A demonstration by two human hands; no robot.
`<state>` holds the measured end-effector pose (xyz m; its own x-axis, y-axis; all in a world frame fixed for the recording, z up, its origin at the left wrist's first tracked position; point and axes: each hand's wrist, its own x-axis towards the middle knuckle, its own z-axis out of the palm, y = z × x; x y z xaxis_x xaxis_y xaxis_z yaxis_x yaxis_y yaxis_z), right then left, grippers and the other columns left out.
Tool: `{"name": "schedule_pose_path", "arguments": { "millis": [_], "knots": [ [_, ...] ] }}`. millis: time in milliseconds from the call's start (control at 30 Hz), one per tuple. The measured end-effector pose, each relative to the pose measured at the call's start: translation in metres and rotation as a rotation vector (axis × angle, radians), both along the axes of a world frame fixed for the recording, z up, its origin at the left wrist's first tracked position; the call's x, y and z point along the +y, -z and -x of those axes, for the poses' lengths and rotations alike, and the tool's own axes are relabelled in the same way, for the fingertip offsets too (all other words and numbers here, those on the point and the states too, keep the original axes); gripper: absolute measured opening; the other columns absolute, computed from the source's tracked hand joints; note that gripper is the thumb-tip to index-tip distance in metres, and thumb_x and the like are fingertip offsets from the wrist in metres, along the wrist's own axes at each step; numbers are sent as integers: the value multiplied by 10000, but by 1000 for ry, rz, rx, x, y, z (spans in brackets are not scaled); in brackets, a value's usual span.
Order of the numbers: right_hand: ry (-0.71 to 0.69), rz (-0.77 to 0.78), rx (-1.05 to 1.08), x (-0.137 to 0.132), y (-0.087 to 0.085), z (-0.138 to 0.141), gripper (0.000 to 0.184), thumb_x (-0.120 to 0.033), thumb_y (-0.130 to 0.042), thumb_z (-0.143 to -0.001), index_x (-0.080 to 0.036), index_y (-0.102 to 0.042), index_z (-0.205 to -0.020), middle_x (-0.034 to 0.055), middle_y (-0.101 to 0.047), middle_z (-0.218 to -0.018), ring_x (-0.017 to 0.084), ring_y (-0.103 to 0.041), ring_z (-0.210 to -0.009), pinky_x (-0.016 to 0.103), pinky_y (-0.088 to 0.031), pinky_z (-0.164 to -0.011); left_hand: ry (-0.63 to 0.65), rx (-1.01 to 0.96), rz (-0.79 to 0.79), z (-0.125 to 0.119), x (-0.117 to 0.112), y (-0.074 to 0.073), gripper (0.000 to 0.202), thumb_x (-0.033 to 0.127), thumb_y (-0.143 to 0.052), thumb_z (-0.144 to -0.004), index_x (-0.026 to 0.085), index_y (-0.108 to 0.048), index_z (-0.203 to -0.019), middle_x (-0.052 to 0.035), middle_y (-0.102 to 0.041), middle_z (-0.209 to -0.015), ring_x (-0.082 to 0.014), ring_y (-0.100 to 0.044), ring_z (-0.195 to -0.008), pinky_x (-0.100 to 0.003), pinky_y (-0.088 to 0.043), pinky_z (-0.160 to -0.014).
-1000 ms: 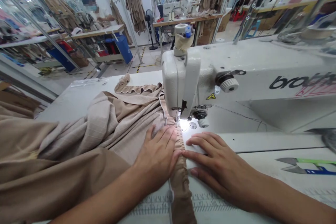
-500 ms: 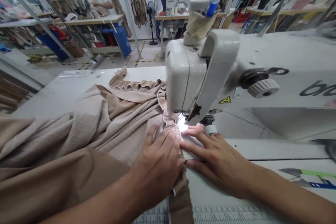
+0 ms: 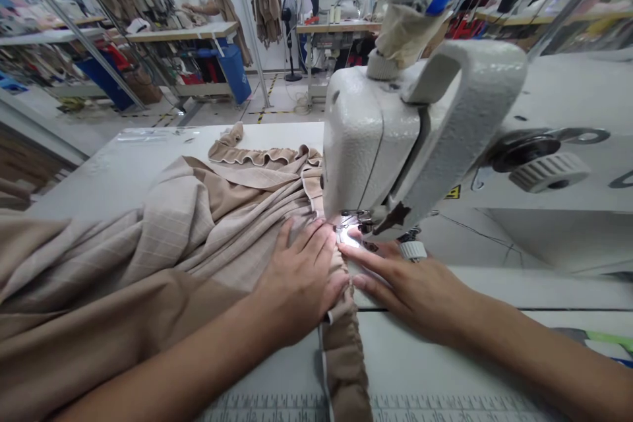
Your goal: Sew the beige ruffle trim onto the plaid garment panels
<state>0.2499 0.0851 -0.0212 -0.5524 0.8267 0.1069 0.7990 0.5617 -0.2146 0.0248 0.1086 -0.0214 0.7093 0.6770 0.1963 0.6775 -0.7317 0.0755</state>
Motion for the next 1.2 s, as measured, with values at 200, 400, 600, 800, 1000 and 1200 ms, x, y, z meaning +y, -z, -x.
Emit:
{"name": "schedule_pose_path", "arguments": {
  "millis": [200, 400, 600, 800, 1000, 1200],
  "knots": [
    [79, 83, 17, -1, -3, -7, 576, -494, -227, -1087, -239, -701, -1291, 137, -730, -1014, 355, -646, -1148, 699, -423, -1067, -44, 47, 142, -1, 12, -3, 521, 469, -361, -1069, 99, -613, -1336, -198, -582, -1486, -353, -517, -1385, -635, -252, -1192],
    [148, 163, 56, 3, -11, -13, 554, -548, -315, -1059, -221, -740, -917, 149, -715, -1191, 397, -536, -1304, 730, -390, -1101, -41, 37, 124, 2, 15, -4, 520, 503, -394, -1051, 125, -594, -1348, -182, -614, -1450, -338, -513, -1387, -585, -268, -1196],
    [129, 171, 40, 3, -13, -15, 529, -541, -303, -1063, -236, -721, -954, 123, -719, -1140, 362, -554, -1247, 662, -430, -1087, -4, 35, 152, 5, 22, -8, 511, 469, -436, -1054, 92, -562, -1375, -200, -591, -1473, -324, -492, -1419, -591, -234, -1224],
    [110, 82, 73, 4, -11, -16, 491, -514, -312, -1072, -226, -695, -1178, 137, -694, -1169, 328, -578, -1175, 587, -506, -988, 14, 68, 176, 9, 22, -9, 520, 484, -418, -1060, 95, -569, -1370, -197, -606, -1448, -318, -500, -1406, -589, -206, -1236],
    [123, -6, 129, 1, 4, -16, 409, -493, -413, -1060, -219, -714, -1023, 110, -712, -1205, 314, -607, -1213, 584, -443, -1098, -41, 59, 206, 7, 16, -21, 526, 483, -514, -1024, 105, -544, -1389, -180, -594, -1449, -314, -473, -1415, -566, -219, -1239],
    [111, -154, 176, 3, 11, -13, 359, -424, -462, -1033, -200, -722, -1137, 147, -728, -1218, 346, -631, -1235, 590, -525, -1025, -249, 29, 150, -18, -28, -42, 391, 419, -506, -1010, 113, -640, -1215, -171, -677, -1256, -317, -611, -1179, -498, -465, -1054]
  ]
}}
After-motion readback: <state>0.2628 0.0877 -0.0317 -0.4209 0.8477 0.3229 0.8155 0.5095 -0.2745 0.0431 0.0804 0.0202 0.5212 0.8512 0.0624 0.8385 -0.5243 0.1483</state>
